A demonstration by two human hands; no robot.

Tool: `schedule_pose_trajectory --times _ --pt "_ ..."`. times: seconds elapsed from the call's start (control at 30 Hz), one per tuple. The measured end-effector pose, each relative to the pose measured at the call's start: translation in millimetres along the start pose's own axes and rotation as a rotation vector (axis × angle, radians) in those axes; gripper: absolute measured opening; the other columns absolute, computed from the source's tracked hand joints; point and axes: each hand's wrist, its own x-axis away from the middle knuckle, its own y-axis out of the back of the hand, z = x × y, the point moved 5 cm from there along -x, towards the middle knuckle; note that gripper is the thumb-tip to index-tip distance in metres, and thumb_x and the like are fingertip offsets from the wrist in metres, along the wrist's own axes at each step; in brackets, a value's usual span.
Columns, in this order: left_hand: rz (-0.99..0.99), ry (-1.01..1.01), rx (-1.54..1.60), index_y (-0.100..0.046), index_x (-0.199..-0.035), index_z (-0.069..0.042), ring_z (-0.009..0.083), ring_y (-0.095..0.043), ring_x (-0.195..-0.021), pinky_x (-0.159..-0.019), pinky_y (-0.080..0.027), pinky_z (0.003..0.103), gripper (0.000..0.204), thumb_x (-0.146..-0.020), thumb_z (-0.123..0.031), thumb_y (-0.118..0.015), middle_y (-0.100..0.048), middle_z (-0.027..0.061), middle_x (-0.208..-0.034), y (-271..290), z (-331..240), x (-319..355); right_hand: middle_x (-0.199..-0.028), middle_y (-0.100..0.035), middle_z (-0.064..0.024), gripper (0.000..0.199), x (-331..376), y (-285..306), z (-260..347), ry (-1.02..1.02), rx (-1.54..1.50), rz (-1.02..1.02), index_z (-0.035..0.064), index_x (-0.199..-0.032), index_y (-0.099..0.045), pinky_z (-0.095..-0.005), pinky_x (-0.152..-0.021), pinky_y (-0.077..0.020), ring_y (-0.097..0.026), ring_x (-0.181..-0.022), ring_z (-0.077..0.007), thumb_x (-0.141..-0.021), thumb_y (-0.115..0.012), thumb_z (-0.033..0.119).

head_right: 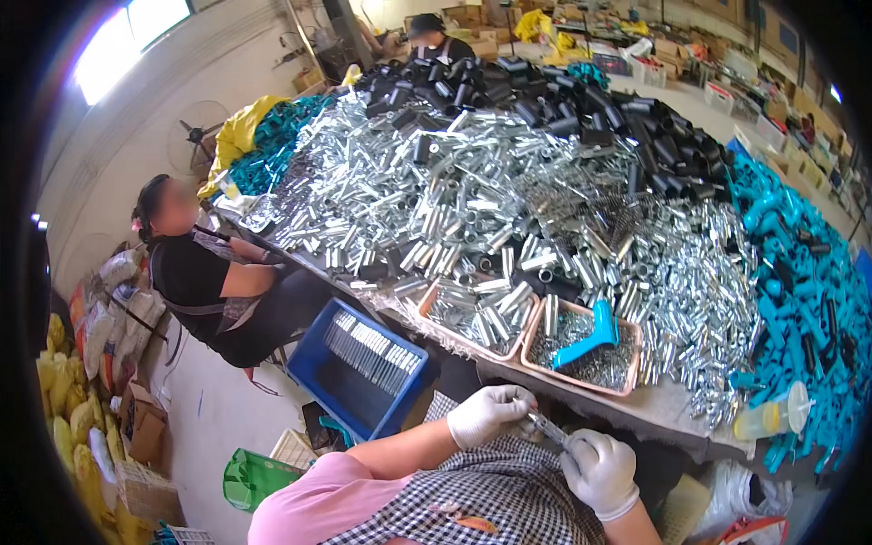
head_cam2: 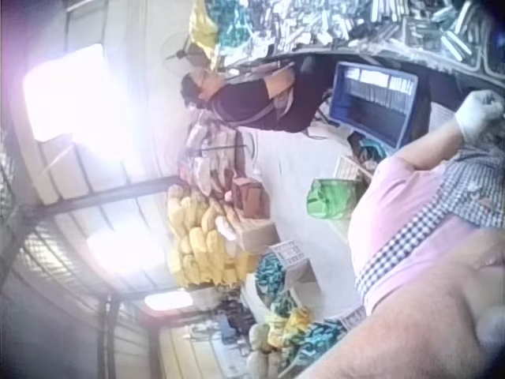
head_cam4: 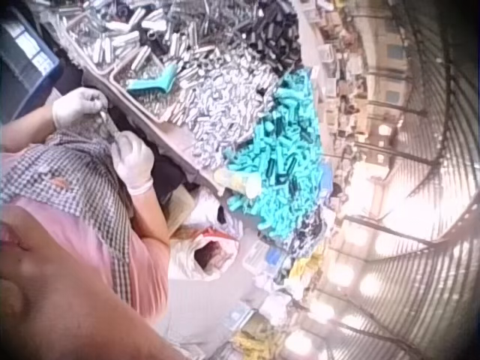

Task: Assembling components of handheld tools, specifically caulking guns, by fitting metal tubes, springs, and plastic handles together.

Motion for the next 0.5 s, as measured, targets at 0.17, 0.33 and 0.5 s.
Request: schedule_pose_trajectory --times 0.17,0.33,0.5 --pt "0.035 -0.005 0.184 -0.057 -0.111 -0.003 0.0168 -0.064 -0.080 -0.075 -0.055 0.032 0.019 -0.096 -0.014 -0.062 -0.062 0.0065 -0.091 -5 19 2 -0.085 -0.065 -0.0073 0.020 4 8 11 -0.017 0.080 -0.037 0.0078 -0.083 -0.062 -0.0393 -0.053 -0.0494 -0.062 -0.063 -0.0283 -0.068 -0.074 0.010" --pt "0.008 -0.101 0.189 -0.061 -0.105 -0.005 0.0206 -0.064 -0.080 -0.074 -0.054 0.037 0.012 -0.096 -0.012 -0.058 -0.064 0.0065 -0.091 -11 -1 -5 -0.091 -0.065 -0.0079 0.017 -12 7 8 0.063 0.273 -0.091 0.0074 -0.092 -0.066 -0.0399 -0.054 -0.0479 -0.061 -0.068 -0.0282 -0.075 -0.071 0.011" --pt "-0.027 -0.102 0.277 -0.055 -0.113 0.000 0.0216 -0.064 -0.084 -0.082 -0.055 0.038 0.016 -0.099 -0.007 -0.051 -0.063 0.0115 -0.098 -8 -11 -4 -0.092 -0.066 -0.0057 0.021 -21 8 -3 -0.071 0.140 -0.022 0.0069 -0.091 -0.064 -0.0365 -0.062 -0.0520 -0.064 -0.073 -0.0260 -0.073 -0.073 0.011"
